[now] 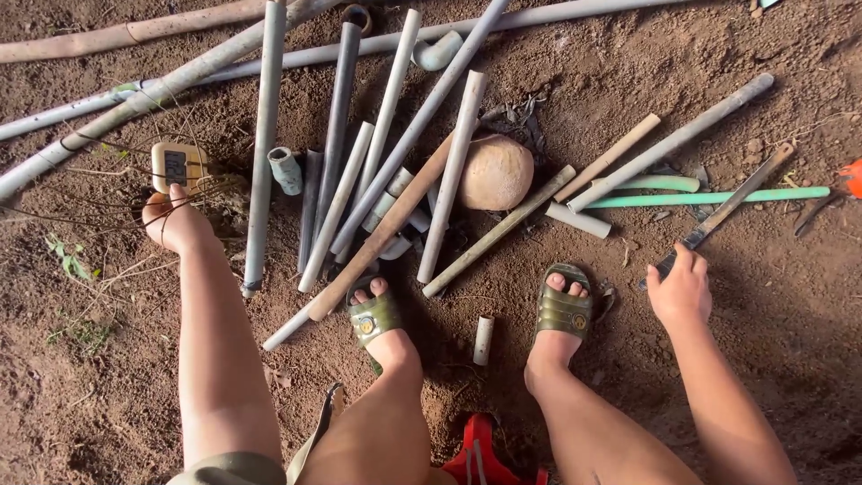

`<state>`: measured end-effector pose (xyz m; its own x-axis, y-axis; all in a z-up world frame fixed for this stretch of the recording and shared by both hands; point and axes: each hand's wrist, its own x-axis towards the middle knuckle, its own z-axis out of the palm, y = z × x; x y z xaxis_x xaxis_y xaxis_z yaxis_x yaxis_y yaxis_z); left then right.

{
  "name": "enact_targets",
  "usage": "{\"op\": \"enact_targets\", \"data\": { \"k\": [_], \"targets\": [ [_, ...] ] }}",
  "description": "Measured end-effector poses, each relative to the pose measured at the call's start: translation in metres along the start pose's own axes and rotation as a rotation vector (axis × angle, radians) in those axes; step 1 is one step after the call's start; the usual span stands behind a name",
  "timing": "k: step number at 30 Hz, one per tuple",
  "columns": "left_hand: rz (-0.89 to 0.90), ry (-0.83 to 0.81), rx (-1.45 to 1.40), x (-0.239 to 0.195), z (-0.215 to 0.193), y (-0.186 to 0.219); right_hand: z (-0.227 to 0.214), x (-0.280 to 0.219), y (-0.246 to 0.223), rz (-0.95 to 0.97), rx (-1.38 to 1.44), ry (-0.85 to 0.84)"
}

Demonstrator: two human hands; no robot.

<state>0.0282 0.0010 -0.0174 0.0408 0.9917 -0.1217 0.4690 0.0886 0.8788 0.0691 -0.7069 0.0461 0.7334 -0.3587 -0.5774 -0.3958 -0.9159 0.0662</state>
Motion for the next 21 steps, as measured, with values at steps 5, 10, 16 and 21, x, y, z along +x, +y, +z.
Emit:
{"op": "enact_targets", "data": {
  "k": [5,10,16,21],
  "targets": [
    [-0.01,-0.193,0.164,-0.135,-0.048,0.067,0.004,0.007,0.008,0.015,0.01,0.01],
    [-0.004,-0.403,0.266,-0.218,-0.062,0.07,0.012,0.016,0.018,0.005,-0.006,0.039],
    [0.476,-0.783,0.335,-0.26,-0.041,0.052,0.0,0.005,0.01,0.029,0.036,-0.029],
    [0.534,-1.008,0.217,-0.278,-0.027,0.059,0.012,0.011,0.036,-0.068,0.065,-0.033]
  ]
}}
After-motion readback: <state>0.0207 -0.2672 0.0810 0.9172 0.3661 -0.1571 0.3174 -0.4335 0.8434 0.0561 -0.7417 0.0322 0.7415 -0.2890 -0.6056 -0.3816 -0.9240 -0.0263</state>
